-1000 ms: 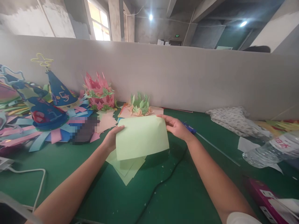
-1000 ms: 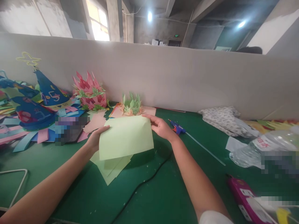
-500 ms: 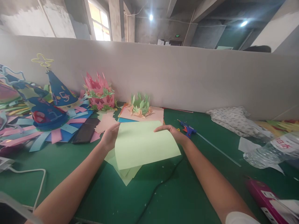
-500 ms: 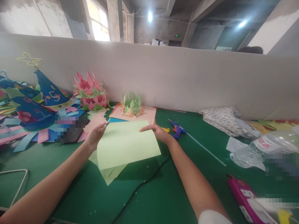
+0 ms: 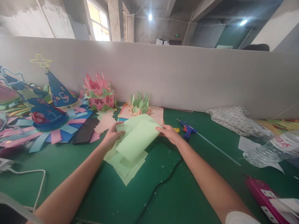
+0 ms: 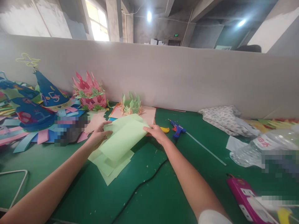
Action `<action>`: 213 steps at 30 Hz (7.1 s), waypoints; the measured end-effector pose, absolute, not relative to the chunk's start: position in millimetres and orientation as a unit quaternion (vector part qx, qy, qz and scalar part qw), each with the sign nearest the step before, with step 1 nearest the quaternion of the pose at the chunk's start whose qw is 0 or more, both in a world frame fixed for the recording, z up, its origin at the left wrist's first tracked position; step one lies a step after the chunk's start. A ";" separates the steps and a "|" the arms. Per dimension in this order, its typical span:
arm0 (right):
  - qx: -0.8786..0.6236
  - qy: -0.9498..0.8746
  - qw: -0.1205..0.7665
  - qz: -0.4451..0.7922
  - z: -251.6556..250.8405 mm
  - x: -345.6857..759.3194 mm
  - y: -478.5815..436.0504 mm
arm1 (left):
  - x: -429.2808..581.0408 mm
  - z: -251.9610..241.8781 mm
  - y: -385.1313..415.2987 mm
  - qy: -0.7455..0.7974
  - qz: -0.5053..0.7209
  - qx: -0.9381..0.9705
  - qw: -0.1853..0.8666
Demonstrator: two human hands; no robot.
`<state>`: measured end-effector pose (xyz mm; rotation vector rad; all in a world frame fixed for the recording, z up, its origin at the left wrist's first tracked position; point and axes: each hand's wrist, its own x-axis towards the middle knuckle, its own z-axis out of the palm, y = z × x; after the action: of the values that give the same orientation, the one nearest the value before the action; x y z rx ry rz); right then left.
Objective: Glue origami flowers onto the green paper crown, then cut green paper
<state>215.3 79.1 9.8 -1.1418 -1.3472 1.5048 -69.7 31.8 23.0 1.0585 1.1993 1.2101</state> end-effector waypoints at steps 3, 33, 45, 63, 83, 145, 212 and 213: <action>-0.465 -0.516 0.432 0.575 5.7 213.5 80.2 | -68.9 24.0 32.2 0.504 0.491 0.453 0.548; -0.439 -0.443 0.403 0.669 5.7 174.4 51.9 | -41.4 22.7 15.0 0.458 0.400 0.475 0.636; -0.457 -0.476 0.392 0.641 3.8 175.1 51.0 | -43.6 27.1 18.7 0.494 0.466 0.431 0.595; -0.438 -0.486 0.361 0.664 1.8 179.9 53.2 | -51.9 16.5 27.8 0.505 0.472 0.393 0.607; -0.467 -0.490 0.368 0.638 -0.4 176.3 52.3 | -50.8 11.3 29.8 0.538 0.488 0.449 0.521; -0.487 -0.505 0.369 0.610 -1.1 174.6 50.2 | -54.0 11.1 28.8 0.559 0.479 0.485 0.473; -0.221 -0.951 0.187 0.109 7.9 168.5 42.0 | -95.0 32.9 33.4 0.639 0.116 0.708 0.279; -0.203 -0.958 0.178 0.095 7.9 168.8 42.3 | -95.6 32.6 33.4 0.636 0.113 0.709 0.283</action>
<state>168.8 42.3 7.9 -0.5752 -2.7111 0.2687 -95.6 33.4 32.6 1.8970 1.7030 0.3034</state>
